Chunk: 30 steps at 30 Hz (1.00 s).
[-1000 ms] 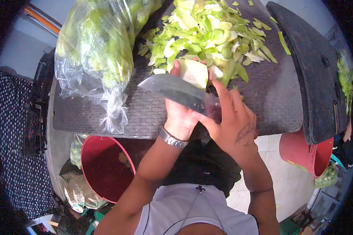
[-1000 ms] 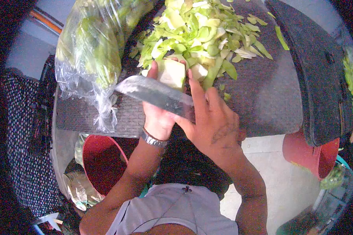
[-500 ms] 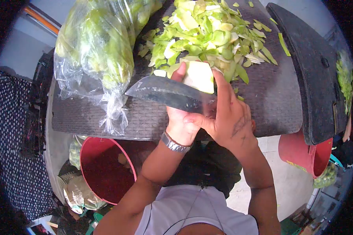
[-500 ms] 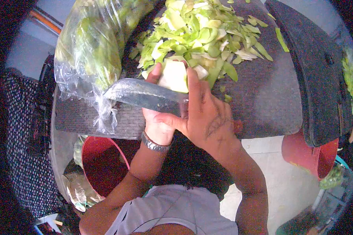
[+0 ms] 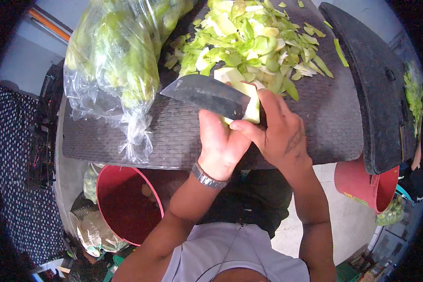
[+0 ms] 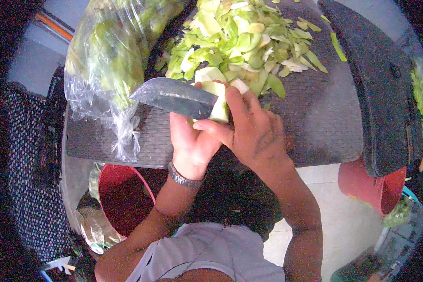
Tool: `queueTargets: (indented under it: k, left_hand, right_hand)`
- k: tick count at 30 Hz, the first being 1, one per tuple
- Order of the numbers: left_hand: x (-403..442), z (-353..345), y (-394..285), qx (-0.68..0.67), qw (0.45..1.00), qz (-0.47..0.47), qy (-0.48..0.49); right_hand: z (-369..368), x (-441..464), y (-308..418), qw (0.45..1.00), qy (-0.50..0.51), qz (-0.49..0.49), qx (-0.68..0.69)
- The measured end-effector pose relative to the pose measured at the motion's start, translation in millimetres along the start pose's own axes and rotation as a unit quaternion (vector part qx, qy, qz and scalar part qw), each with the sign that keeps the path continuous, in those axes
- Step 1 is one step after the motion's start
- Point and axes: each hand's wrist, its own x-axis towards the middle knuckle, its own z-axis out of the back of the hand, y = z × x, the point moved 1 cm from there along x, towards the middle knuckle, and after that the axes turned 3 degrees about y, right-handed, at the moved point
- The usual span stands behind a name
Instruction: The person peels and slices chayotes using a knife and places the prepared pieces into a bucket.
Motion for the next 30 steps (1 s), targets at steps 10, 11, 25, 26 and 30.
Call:
queueTargets:
  k: [10,11,25,26,30]
  left_hand:
    - [-0.6,2.6,-4.9,0.002,0.997,-0.014,0.077]
    - [-0.6,0.7,-4.3,0.007,0.998,-0.034,0.048]
    - [-7.7,-19.6,-15.0,0.062,0.997,-0.029,0.022]
    - [-8.1,-15.9,-18.3,0.081,0.996,-0.030,0.024]
    - [1.8,5.1,-37.3,0.090,0.989,0.007,0.114]
  right_hand:
    - [0.5,1.9,9.1,0.998,-0.013,-0.013,0.052]
    - [-2.0,2.4,6.8,0.998,-0.035,-0.022,0.040]
    - [21.1,79.5,-81.2,0.910,0.027,-0.317,0.267]
    - [24.5,78.3,-75.1,0.869,0.034,-0.347,0.351]
    - [34.5,62.3,-62.0,0.829,0.101,-0.343,0.431]
